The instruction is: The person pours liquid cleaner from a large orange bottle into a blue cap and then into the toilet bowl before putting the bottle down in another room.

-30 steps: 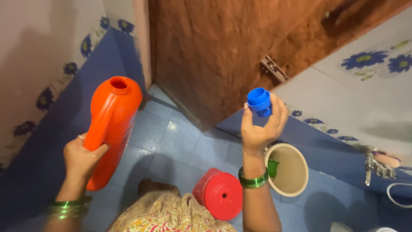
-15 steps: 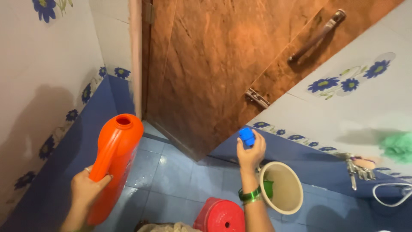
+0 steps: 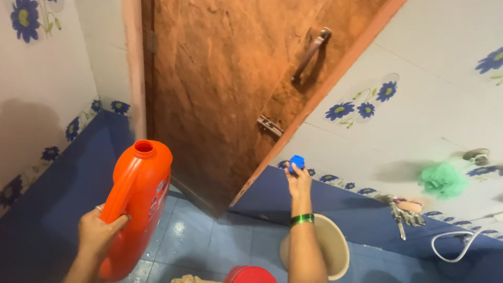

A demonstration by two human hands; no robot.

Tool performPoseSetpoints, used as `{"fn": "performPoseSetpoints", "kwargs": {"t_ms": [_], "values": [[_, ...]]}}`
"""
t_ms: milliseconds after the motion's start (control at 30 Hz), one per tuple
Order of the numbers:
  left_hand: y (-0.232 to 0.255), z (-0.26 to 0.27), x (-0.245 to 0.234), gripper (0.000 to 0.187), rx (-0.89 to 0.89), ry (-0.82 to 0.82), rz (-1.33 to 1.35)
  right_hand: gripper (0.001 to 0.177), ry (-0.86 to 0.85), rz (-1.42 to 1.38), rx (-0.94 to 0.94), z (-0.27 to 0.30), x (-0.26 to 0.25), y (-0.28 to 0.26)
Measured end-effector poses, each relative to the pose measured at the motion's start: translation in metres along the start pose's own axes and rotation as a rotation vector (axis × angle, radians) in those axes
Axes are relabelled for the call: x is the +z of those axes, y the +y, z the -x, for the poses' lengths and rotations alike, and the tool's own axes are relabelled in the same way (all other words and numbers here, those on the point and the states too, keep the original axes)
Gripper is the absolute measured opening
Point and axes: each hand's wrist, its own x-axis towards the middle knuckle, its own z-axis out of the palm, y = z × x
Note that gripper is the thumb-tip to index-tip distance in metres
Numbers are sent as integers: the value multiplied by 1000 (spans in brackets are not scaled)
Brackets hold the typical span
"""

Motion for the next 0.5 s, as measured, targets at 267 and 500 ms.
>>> {"fn": "performPoseSetpoints", "kwargs": {"t_ms": [267,500], "values": [[-26,14,3,35,42,31,-10,47,-129,-50,69,-66,40,2],[-30,35,-1,50,-24,105,-137,46,-98,-35,59,-115,73,14]]}}
